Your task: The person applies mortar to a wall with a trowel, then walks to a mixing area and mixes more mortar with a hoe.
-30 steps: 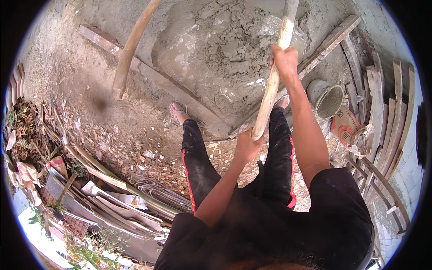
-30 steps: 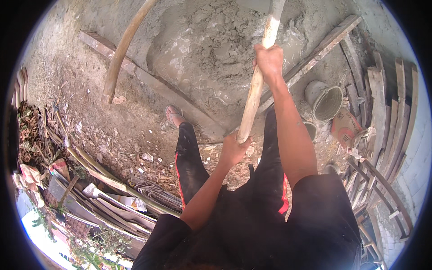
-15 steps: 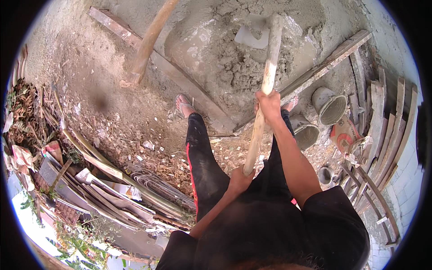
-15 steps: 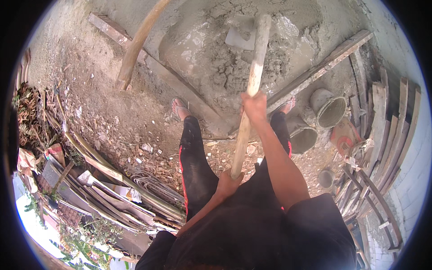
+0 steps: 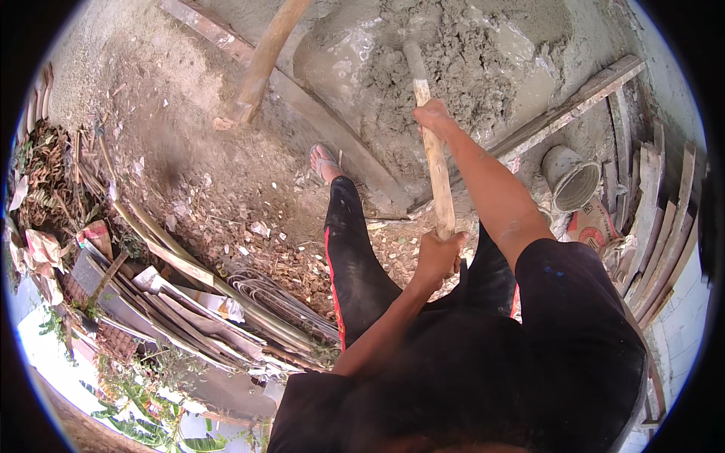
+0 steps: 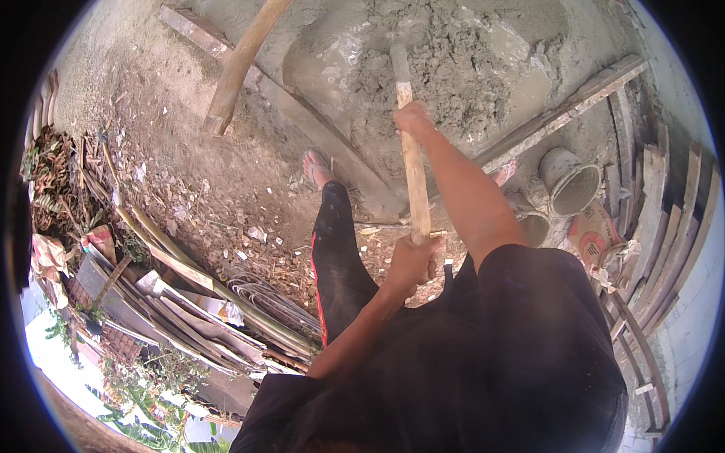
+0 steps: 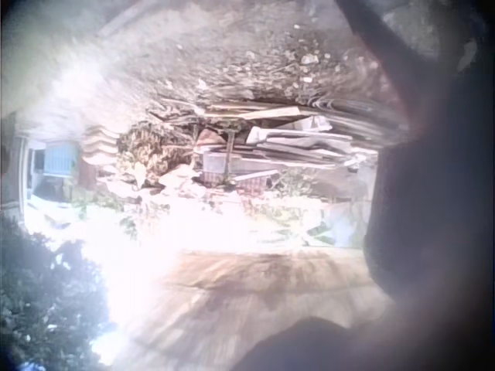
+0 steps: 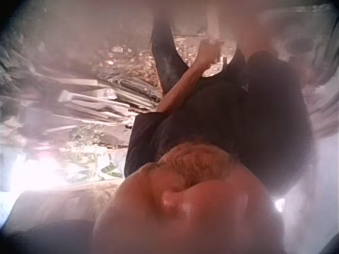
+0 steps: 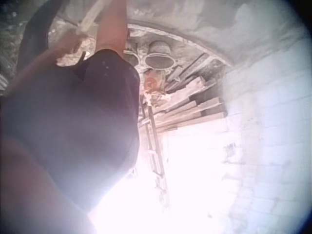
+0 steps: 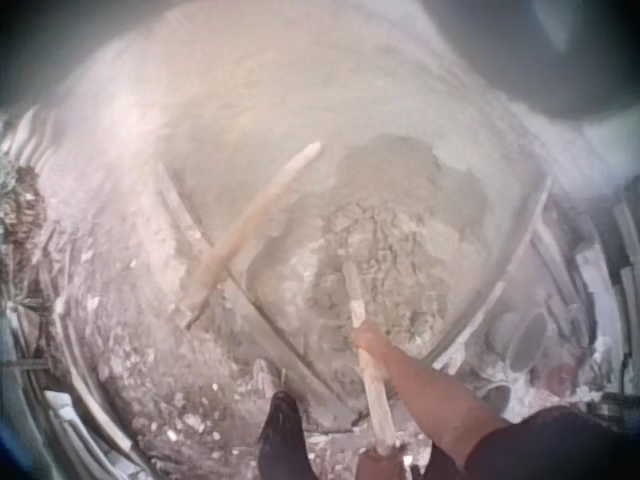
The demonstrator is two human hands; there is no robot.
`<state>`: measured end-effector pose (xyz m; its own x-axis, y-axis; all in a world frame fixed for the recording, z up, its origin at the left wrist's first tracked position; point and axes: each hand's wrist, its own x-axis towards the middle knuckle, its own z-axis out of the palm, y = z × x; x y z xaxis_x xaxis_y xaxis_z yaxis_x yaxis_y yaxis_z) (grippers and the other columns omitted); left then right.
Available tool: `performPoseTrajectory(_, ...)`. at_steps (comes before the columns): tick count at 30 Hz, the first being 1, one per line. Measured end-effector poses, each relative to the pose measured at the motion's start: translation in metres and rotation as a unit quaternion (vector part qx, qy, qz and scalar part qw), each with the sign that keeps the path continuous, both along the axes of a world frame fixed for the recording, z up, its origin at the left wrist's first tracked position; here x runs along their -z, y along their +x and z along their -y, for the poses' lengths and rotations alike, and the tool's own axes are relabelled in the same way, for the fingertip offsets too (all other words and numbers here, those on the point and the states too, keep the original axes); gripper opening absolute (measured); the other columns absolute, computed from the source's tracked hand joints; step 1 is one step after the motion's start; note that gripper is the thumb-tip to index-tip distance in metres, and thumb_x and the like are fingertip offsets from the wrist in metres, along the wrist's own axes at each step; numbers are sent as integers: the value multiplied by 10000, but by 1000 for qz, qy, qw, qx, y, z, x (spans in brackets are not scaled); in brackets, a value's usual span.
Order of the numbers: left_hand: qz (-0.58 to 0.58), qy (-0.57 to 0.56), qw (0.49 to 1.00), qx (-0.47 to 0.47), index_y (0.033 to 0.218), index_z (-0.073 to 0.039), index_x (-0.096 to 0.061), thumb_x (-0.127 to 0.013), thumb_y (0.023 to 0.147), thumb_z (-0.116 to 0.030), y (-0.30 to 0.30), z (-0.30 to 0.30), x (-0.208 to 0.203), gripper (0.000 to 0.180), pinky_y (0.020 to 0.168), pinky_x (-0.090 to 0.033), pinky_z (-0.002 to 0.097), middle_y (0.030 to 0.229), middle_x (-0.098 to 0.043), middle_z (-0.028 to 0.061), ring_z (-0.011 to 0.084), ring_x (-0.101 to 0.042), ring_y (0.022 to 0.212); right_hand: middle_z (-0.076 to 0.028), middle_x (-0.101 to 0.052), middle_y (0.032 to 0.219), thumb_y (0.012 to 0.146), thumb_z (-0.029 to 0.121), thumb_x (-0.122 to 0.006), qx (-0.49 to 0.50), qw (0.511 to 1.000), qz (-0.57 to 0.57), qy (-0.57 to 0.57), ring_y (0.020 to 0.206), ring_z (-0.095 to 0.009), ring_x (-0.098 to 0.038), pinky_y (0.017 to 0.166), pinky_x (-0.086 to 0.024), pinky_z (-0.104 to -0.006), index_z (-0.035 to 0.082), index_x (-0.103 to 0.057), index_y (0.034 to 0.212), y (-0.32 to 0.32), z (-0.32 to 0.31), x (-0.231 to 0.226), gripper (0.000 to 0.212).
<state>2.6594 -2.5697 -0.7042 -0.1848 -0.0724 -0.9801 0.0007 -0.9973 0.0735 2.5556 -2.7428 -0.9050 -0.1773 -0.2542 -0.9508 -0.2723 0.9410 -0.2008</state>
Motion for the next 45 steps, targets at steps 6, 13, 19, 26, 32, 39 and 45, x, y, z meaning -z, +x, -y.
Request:
performPoseTrajectory(6,-1,29,997,73,768,-29,-544,-670,872,-183,26,-22,-45,225,393,-398,286,557,-507,23,122,-488,413,-175,-643,737,777,135,-640,84,996,26,3,620,-249,-656,539,-525,-394,-87,-634,913,7,-112,28,260)
performPoseTrajectory(13,41,-210,867,450,1012,39,-643,-741,792,-276,160,-36,-84,396,632,-509,415,721,-663,188,322,-675,680,-103,-543,661,826,103,-638,487,866,111,-20,543,-229,-576,480,-497,-391,-24,-541,841,28,-165,-79,161)
performPoseTrajectory(19,109,-261,761,584,1020,-63,-645,-738,769,-273,275,-40,-23,340,687,-531,488,793,-674,216,413,-659,773,-88,-527,714,858,76,-604,598,791,129,-16,619,-230,-550,605,-531,-433,37,-500,836,90,-171,-124,113)
performPoseTrajectory(26,124,-265,725,624,897,-57,-595,-731,772,-272,219,-82,-99,283,680,-529,506,725,-653,202,403,-660,728,-80,-524,716,843,61,-602,594,789,152,-49,590,-231,-558,582,-526,-427,18,-519,809,48,-209,-187,100)
performPoseTrajectory(32,140,-183,787,572,931,0,-669,-684,797,-233,67,-44,-18,269,746,-537,500,791,-670,256,425,-666,830,-94,-536,600,769,63,-638,541,839,52,15,456,-225,-538,409,-450,-388,-26,-535,715,-39,-162,-2,146)
performPoseTrajectory(39,99,-260,801,530,968,12,-682,-686,800,-231,2,-65,-1,295,734,-535,471,814,-665,270,426,-662,831,-94,-511,570,753,38,-631,598,795,51,-86,410,-222,-502,389,-429,-365,-26,-530,715,-136,-165,-38,126)
performPoseTrajectory(45,-8,-445,754,484,1084,2,-652,-705,801,-293,-222,38,85,412,740,-520,461,862,-668,260,420,-659,842,-73,-508,677,828,30,-591,502,767,-114,-383,485,-161,-506,400,-429,-313,-32,-491,878,-398,-53,-122,127)
